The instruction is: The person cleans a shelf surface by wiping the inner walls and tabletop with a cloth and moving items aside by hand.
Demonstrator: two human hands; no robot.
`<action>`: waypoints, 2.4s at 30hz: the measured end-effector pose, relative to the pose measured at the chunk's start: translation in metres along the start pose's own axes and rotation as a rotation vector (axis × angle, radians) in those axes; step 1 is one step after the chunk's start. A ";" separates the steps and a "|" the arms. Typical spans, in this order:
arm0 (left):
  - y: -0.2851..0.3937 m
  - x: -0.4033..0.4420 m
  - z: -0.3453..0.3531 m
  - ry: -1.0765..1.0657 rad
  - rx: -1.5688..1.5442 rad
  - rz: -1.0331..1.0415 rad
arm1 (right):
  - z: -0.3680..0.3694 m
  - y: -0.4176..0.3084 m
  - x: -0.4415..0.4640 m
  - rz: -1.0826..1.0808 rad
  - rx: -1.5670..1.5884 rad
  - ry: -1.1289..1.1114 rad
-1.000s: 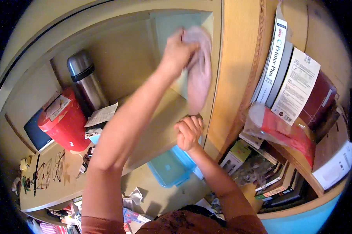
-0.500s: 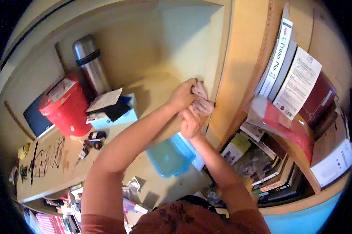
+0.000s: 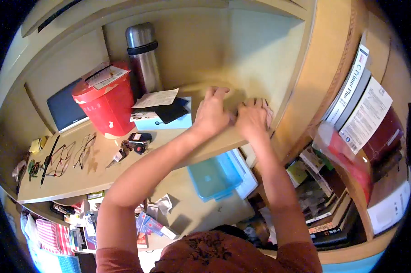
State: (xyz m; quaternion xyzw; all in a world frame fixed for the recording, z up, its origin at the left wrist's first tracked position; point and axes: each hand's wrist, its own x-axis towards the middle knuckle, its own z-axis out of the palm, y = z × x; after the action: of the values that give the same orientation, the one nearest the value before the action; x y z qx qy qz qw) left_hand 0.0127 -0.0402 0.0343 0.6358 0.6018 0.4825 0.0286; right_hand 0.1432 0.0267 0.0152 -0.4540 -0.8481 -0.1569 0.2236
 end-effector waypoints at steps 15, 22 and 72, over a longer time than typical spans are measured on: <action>-0.009 -0.046 -0.015 0.000 0.242 0.423 | 0.068 0.013 0.091 -0.175 0.115 0.016; -0.015 -0.043 -0.008 -0.126 0.188 0.329 | 0.061 -0.014 0.215 -0.099 0.891 0.113; -0.027 -0.029 0.014 -0.144 0.299 0.346 | -0.048 -0.154 0.293 -0.635 0.277 1.043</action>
State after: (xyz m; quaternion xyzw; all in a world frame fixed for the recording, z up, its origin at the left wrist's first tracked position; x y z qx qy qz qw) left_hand 0.0068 -0.0484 -0.0067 0.7593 0.5449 0.3393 -0.1063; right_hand -0.1175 0.1268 0.1988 -0.0102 -0.7332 -0.3052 0.6076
